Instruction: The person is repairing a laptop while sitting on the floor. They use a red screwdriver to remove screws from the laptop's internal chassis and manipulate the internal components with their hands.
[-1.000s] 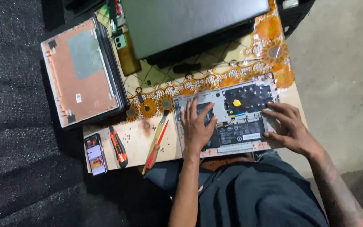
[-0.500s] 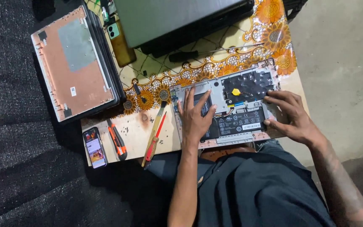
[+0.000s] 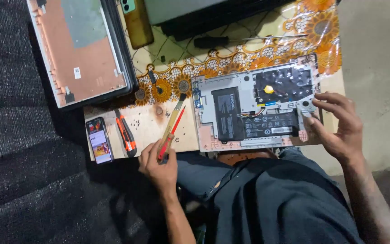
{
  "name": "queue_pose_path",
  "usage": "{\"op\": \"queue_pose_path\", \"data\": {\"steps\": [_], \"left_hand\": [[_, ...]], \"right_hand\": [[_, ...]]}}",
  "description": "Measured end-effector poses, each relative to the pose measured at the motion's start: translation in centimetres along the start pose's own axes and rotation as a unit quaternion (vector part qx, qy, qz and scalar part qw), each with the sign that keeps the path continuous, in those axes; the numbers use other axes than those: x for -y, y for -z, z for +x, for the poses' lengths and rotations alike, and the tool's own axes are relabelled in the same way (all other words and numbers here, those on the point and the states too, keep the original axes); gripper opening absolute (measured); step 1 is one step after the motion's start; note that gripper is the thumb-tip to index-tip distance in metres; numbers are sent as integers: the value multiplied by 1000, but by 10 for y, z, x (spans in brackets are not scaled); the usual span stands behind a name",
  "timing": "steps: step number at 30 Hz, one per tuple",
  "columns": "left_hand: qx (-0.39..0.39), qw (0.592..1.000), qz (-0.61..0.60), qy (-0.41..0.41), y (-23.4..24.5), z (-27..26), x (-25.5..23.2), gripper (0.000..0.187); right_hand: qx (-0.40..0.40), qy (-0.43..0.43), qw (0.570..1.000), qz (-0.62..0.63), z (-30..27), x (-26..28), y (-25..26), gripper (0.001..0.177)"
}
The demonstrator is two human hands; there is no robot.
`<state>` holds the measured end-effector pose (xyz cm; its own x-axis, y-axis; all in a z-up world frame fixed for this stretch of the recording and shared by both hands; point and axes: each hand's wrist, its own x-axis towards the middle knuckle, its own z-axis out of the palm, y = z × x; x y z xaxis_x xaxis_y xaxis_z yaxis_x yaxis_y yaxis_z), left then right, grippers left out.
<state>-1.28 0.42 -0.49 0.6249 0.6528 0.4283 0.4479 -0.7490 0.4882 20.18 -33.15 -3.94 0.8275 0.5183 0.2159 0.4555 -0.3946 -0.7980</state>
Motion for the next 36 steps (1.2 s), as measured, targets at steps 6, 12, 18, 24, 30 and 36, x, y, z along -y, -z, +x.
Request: {"op": "queue_pose_path", "data": {"steps": [6,12,18,24,30,36], "left_hand": [[62,991,64,104,-1,-33,40,35],[29,994,75,73,-11,-33,49,28],[-11,989,80,127,-9,-39,30,31],[-7,989,-113,92,0,-30,-31,30],[251,895,-362,66,0,-35,-104,19],[263,854,-406,190,-16,-35,-54,35]], "right_hand": [[-49,49,997,20,7,30,-8,22],[-16,51,998,46,13,52,-9,24],[11,115,989,90,25,81,-16,16],[20,289,956,47,29,120,-31,16],[207,332,888,-242,9,104,-50,97],[224,181,951,-111,1,87,-36,35]]}}
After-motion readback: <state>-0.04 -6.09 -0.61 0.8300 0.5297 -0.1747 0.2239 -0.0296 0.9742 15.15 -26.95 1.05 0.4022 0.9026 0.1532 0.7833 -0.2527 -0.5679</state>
